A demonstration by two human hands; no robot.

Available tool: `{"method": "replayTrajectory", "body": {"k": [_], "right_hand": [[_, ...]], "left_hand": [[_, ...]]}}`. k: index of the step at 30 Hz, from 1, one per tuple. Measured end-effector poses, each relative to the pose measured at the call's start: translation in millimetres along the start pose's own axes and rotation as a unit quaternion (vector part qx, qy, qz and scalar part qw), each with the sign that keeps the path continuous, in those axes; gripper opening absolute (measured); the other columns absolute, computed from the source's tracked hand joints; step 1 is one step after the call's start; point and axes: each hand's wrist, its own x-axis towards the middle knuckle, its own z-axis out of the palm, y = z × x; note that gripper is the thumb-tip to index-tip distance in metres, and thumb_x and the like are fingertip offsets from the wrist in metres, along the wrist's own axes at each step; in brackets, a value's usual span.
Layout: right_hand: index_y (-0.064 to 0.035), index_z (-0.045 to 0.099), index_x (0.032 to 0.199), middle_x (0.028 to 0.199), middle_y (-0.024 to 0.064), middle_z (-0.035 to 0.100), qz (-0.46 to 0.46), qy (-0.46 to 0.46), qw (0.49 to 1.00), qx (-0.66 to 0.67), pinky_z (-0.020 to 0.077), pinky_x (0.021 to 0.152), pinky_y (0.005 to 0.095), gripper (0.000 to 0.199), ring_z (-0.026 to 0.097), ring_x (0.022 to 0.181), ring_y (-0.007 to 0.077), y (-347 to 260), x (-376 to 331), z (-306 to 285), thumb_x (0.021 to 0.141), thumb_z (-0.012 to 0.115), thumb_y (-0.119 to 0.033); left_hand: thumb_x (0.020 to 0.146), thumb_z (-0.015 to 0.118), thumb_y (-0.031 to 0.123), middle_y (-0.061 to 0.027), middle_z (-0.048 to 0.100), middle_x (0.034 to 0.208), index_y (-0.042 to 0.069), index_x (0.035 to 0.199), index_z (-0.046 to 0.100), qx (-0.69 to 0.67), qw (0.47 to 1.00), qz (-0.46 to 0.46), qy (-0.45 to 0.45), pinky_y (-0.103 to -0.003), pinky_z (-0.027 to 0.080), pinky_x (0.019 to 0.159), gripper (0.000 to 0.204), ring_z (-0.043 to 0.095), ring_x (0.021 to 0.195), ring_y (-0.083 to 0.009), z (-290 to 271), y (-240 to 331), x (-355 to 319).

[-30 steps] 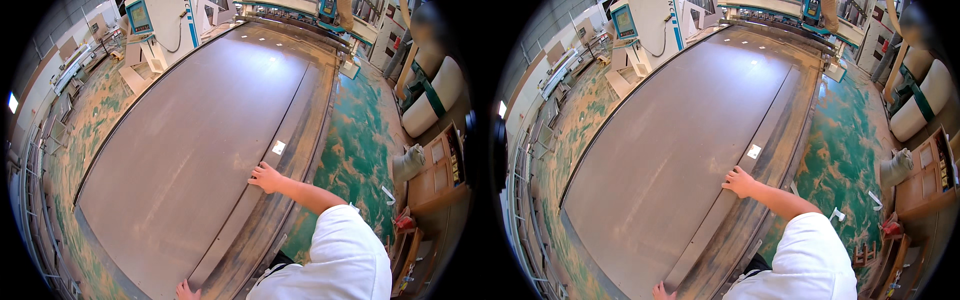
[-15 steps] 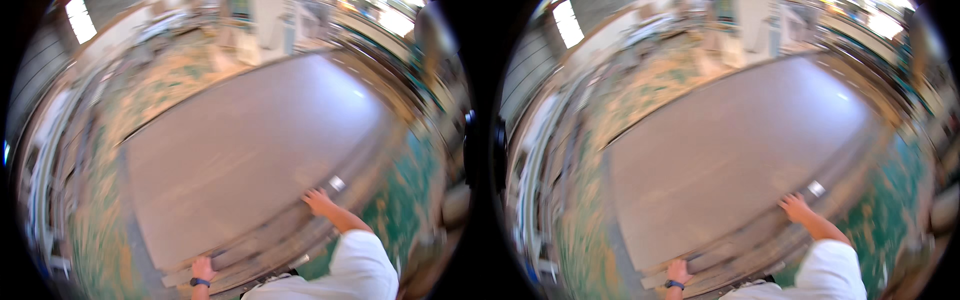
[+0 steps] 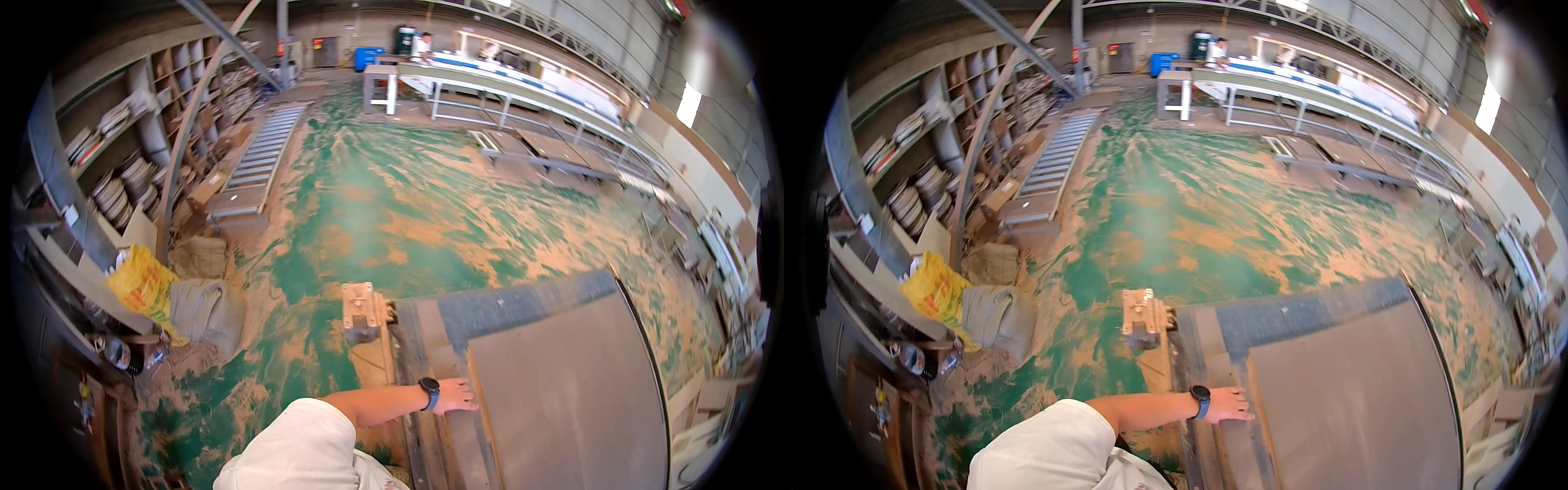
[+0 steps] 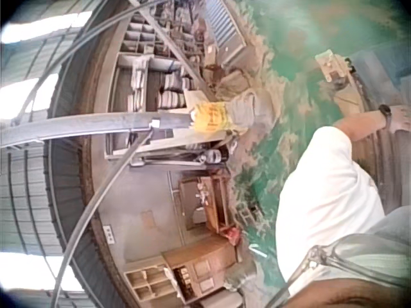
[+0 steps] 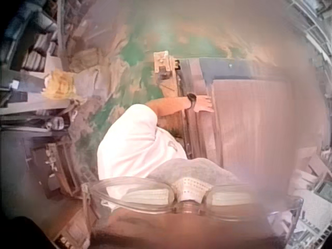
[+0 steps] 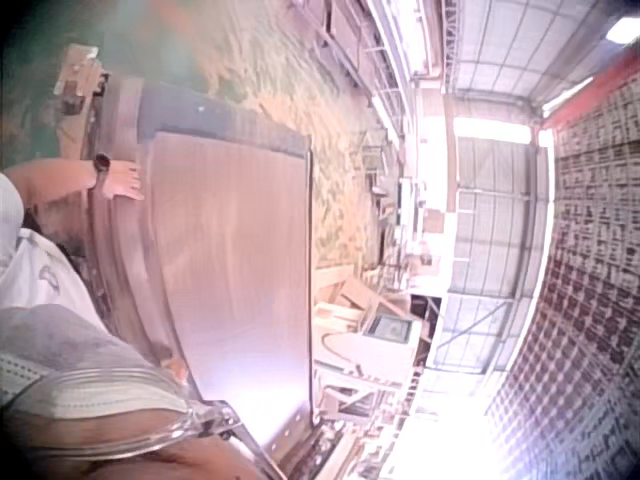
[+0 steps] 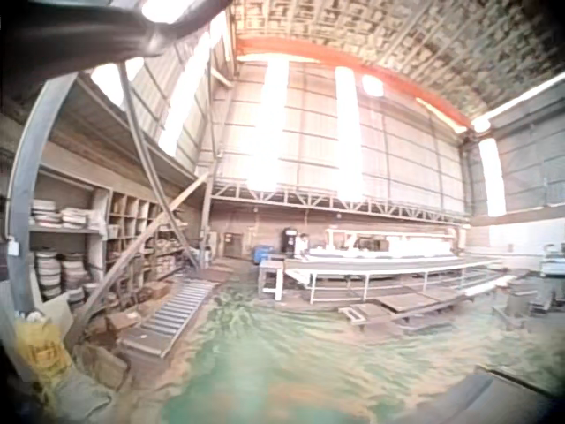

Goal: The person walks through a workshop and picks up a roll of labels. They proceed to apply individual labels to several cut wooden panels resting on a large CNC machine table. The person handles the panels one by one, placing them on the table, applying a label, and then moving them to a different location.

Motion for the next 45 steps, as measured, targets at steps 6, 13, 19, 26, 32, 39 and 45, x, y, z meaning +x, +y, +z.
{"method": "replayTrajectory", "body": {"k": [6,13,19,26,32,39,45], "right_hand": [[-0.0034,0.05,0.133,0.13,0.0263,0.053,-0.01,-0.096,0.995,0.005,0.0408,0.102,0.0515,0.079,0.05,0.123,0.0414,-171,41,-49,0.068,0.074,-0.041],[-0.0016,0.051,0.133,0.126,0.0266,0.057,-0.025,-0.175,0.983,-0.051,0.0459,0.099,0.0481,0.086,0.054,0.119,0.0413,-356,112,-76,0.064,0.078,-0.045],[-0.0035,0.054,0.13,0.119,0.0261,0.061,-0.151,-0.126,0.977,-0.082,0.0469,0.095,0.0488,0.078,0.057,0.114,0.0411,-515,167,-171,0.067,0.078,-0.041],[-0.0095,0.063,0.115,0.114,0.0199,0.063,-0.218,-0.175,0.958,-0.062,0.0464,0.095,0.0449,0.036,0.058,0.112,0.0337,-647,299,-205,0.087,0.06,-0.032],[-0.0075,0.063,0.101,0.101,0.0205,0.063,-0.416,-0.056,0.897,-0.136,0.0484,0.084,0.0508,0.035,0.061,0.098,0.0375,-868,445,-254,0.077,0.067,-0.033],[-0.0085,0.059,0.117,0.103,0.0091,0.062,-0.607,-0.111,0.76,-0.203,0.0469,0.081,0.0403,0.065,0.06,0.101,0.0277,-1092,658,-252,0.064,0.072,-0.044],[-0.009,0.055,0.103,0.097,0.0075,0.056,-0.754,-0.072,0.619,-0.208,0.0441,0.08,0.0414,0.051,0.055,0.099,0.0257,-1383,829,-203,0.061,0.074,-0.03]], "left_hand": [[0.055,0.084,0.024,-0.0079,0.055,0.112,0.022,0.124,0.056,0.144,0.973,-0.133,0.121,-0.053,0.023,0.114,0.074,0.05,0.118,-0.0274,-81,-138,-143],[0.059,0.077,0.014,-0.0049,0.056,0.108,0.02,0.11,0.06,0.121,0.964,-0.205,0.117,-0.053,0.025,0.115,0.054,0.051,0.116,-0.0275,-178,-294,-346],[0.055,0.078,0.016,-0.0052,0.057,0.108,0.019,0.109,0.06,0.104,0.952,-0.262,0.123,-0.05,0.029,0.112,0.057,0.053,0.112,-0.0271,-209,-404,-497],[0.054,0.081,0.022,-0.0079,0.056,0.117,0.018,0.12,0.056,0.023,0.942,-0.316,0.111,-0.049,0.03,0.109,0.071,0.052,0.116,-0.0282,-191,-523,-610],[0.062,0.081,0.034,-0.0082,0.056,0.124,0.019,0.133,0.051,0.006,0.879,-0.474,0.057,-0.047,0.03,0.109,0.078,0.049,0.122,-0.0285,-165,-598,-793],[0.071,0.075,0.042,-0.0103,0.055,0.127,0.016,0.135,0.05,0.052,0.841,-0.52,-0.141,-0.046,0.035,0.105,0.073,0.049,0.123,-0.0263,-167,-637,-964],[0.068,0.077,0.039,-0.0129,0.057,0.124,0.014,0.129,0.053,-0.065,0.711,-0.689,-0.121,-0.048,0.038,0.099,0.071,0.052,0.117,-0.03,-179,-672,-1055]]}}
